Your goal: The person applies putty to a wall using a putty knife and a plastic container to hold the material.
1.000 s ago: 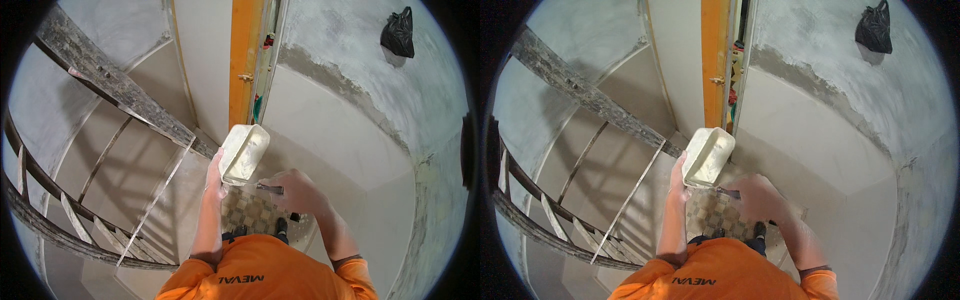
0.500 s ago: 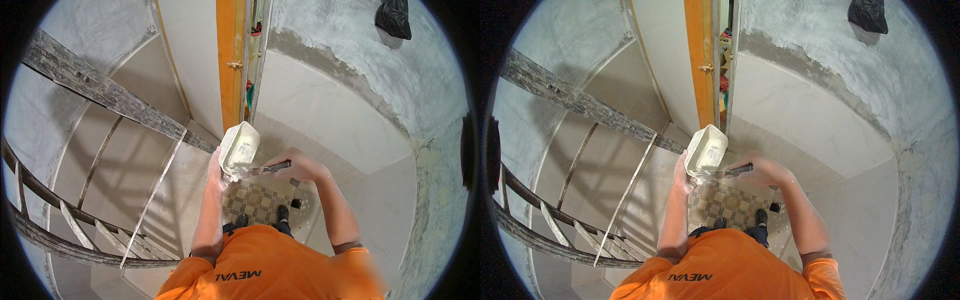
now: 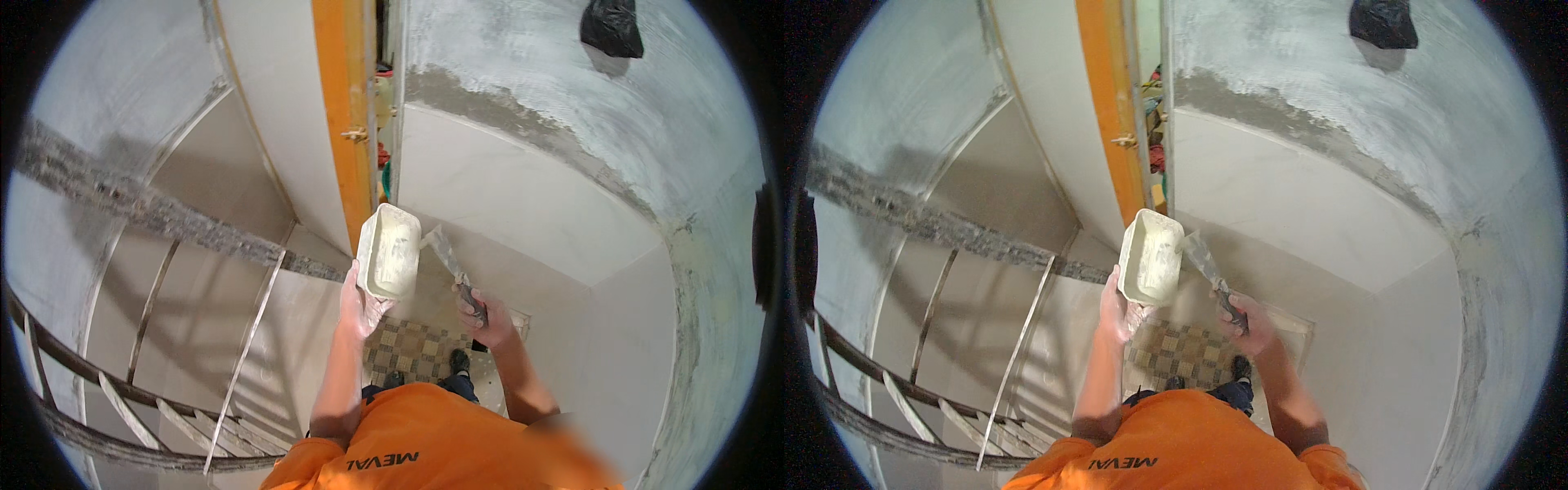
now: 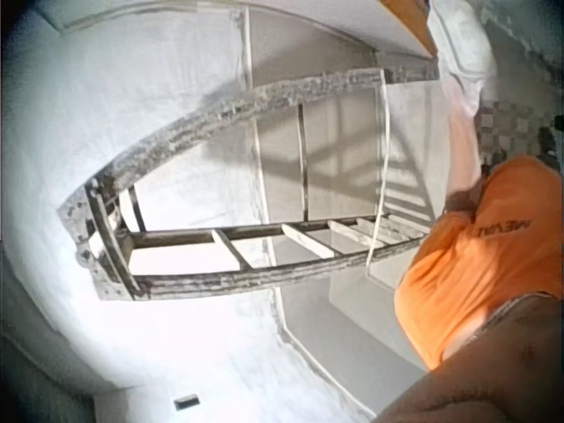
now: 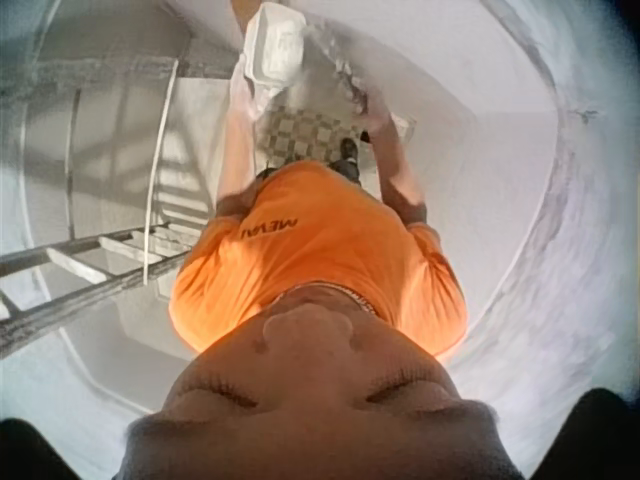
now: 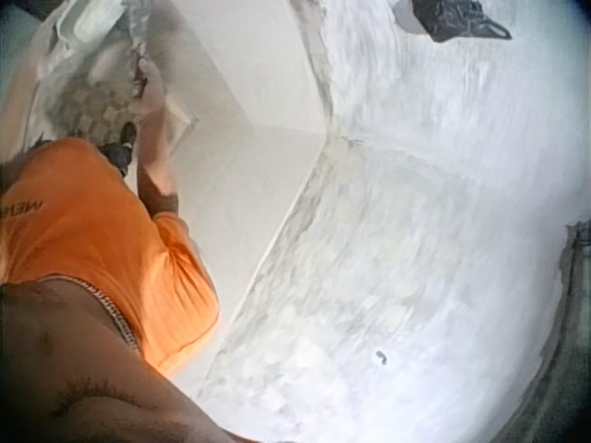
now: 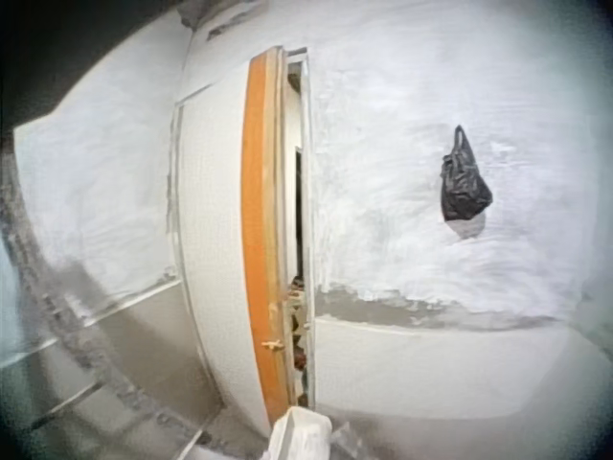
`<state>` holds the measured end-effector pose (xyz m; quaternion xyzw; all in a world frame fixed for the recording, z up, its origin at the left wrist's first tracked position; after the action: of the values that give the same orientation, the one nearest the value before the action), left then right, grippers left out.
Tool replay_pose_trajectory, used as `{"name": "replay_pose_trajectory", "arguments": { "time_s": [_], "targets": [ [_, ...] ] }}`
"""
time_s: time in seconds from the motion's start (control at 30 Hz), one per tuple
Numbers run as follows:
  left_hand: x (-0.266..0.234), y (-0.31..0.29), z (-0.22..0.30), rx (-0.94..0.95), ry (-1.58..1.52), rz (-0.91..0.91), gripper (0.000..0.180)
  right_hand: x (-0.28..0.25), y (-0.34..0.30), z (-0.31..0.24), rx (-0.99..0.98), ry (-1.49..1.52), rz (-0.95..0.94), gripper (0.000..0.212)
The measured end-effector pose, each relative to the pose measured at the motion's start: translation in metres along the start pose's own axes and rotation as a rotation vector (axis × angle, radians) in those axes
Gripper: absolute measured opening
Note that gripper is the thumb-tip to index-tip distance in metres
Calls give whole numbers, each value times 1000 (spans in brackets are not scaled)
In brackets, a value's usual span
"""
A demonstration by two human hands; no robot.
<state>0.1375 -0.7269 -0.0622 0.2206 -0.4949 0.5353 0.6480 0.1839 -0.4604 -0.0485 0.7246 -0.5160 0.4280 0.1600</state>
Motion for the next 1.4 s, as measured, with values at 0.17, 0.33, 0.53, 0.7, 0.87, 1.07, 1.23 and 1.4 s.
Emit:
{"name": "replay_pose_trajectory", "arguments": {
  "time_s": [0.17,0.33,0.53,0.7,0.87,1.07,1.23,1.4],
  "targets": [
    [33,23,-31,-100,58,2,58,15,-16,-15,14,161,-162,29],
    [70,37,-59,-146,182,-5,62,14,-42,-41,-151,49,-73,25],
    [68,51,-59,-23,194,168,63,25,-73,-77,-472,-1121,597,9],
    [70,45,-38,22,198,16,62,-4,-72,-65,-340,-1212,605,24],
    [62,37,-28,-11,247,-2,59,-3,-50,-37,-199,-911,415,15],
    [50,22,-12,-9,225,55,56,7,-40,-21,-153,-908,371,20],
    [42,14,3,42,200,72,59,16,-40,-15,-172,-1000,328,21],
    [46,5,8,83,346,172,62,29,-42,-14,-297,-1343,359,24]
  ]
}}
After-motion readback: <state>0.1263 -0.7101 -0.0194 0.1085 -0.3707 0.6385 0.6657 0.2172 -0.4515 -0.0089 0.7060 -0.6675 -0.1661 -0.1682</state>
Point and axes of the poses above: each hand's wrist, its own y-axis towards the middle knuckle, its own x-axis out of the palm, z = x × y, the point moved 2 cm from there along y, towards the middle knuckle, and after that the axes turned 4 degrees about -x, right-handed, at the moved point
